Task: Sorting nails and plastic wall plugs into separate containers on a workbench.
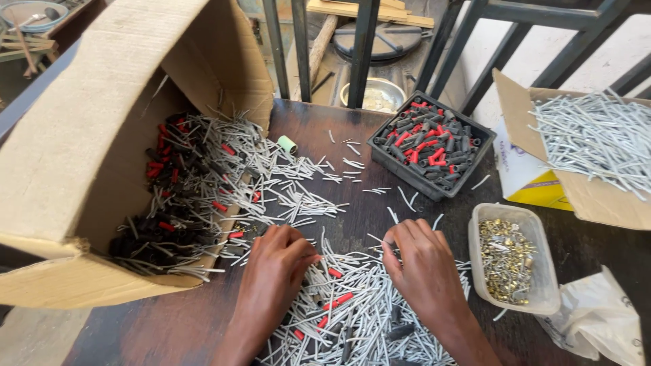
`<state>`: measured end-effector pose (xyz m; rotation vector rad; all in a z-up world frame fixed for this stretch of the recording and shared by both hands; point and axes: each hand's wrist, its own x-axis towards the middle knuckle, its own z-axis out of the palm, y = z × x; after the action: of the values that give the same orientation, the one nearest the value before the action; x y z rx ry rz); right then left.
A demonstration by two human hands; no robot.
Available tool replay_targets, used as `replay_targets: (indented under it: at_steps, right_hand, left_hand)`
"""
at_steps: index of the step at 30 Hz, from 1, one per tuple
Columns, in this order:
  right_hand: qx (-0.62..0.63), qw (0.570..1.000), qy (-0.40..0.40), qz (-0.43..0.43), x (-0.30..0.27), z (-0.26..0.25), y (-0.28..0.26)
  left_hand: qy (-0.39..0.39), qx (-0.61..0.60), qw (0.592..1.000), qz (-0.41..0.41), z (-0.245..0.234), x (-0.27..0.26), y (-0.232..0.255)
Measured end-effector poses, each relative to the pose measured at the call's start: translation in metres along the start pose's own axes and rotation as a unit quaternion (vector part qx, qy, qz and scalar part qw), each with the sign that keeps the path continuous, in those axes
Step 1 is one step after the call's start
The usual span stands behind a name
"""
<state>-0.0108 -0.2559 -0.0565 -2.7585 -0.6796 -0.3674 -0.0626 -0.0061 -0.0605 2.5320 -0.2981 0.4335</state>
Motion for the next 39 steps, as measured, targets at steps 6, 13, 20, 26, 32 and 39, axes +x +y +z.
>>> replay_targets:
  at_steps: [6,13,20,26,32,39]
  right_hand:
    - [0.03,0.999,0.028,-0.001,0.0,-0.003,-0.001]
    - [0.013,0.999,0.029,-0.016,-0.001,-0.003,-0.001]
    - [0.044,0.991,0.087,0.095,-0.006,-0.074,0.042]
    - [-0.036,0.95,0.144,0.276,-0.021,-0.148,0.112]
    - [-0.187,0.939,0.214,0.194,0.0,-0.168,0.225]
    - [-0.376,0.89,0.23,0.117,0.01,-0.153,0.248]
  left_hand:
    - [0.137,-0.056,0.988,0.044,-0.005,0.002,0.011]
    - [0.116,-0.057,0.991,-0.014,0.01,0.0,0.025]
    - [0.013,-0.16,0.982,0.102,0.033,0.052,0.085]
    - [-0.057,-0.16,0.953,0.25,0.096,0.111,0.173]
    - [-0.088,-0.074,0.958,0.264,0.137,0.132,0.22]
    - [-0.041,-0.141,0.977,0.154,0.08,0.127,0.162]
